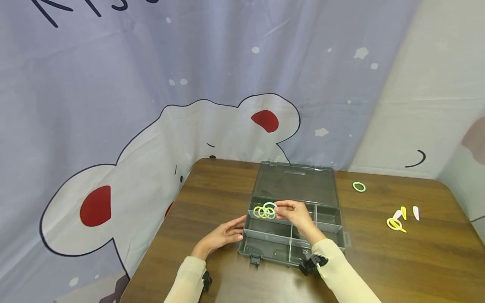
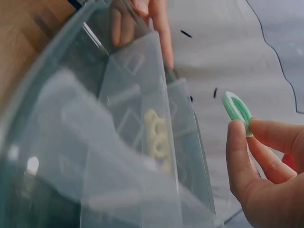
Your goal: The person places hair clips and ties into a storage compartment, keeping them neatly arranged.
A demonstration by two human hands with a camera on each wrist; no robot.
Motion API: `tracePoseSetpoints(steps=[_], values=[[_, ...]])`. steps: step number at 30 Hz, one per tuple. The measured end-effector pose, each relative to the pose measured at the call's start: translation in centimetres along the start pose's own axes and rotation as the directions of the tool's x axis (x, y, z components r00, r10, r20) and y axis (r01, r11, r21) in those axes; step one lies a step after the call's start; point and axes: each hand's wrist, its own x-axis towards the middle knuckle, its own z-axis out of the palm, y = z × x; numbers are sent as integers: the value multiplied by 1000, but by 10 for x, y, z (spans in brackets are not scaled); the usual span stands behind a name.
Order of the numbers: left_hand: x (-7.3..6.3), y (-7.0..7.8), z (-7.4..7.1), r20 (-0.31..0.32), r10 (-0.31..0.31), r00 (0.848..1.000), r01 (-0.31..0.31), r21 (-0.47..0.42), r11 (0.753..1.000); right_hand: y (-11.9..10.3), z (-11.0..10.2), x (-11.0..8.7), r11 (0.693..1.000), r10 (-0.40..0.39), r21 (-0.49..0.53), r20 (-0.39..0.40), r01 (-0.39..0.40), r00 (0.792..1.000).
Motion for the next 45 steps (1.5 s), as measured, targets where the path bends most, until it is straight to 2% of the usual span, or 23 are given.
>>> tracePoseSetpoints(steps=[10, 17, 21, 27, 35, 40, 45], values=[[2, -4, 0, -13, -6, 1000, 6, 5, 1000, 12, 42, 4, 1000, 2, 8, 6, -2, 1000], [1, -4, 1, -14, 8, 1000, -8, -1, 1000, 19, 58, 4, 995, -54, -88, -28, 51, 998], [1, -4, 2, -9, 17, 1000, -17, 0, 1000, 22, 62, 2, 990, -49, -135, -40, 44, 998], [1, -5, 1, -12, 9, 1000, -9, 3, 1000, 26, 63, 1, 987, -62, -147, -36, 56, 997], [0, -4, 1, -11, 5, 1000, -5, 10, 1000, 35, 64, 1, 985, -1, -172, -43, -6, 999], [1, -4, 1, -9, 6, 1000, -6, 13, 1000, 37, 65, 2, 980, -11, -201, -49, 1, 999], [1, -2, 0, -5, 7, 1000, -7, 3, 1000, 38, 66, 2, 959, -40, -284, -54, 23, 998]])
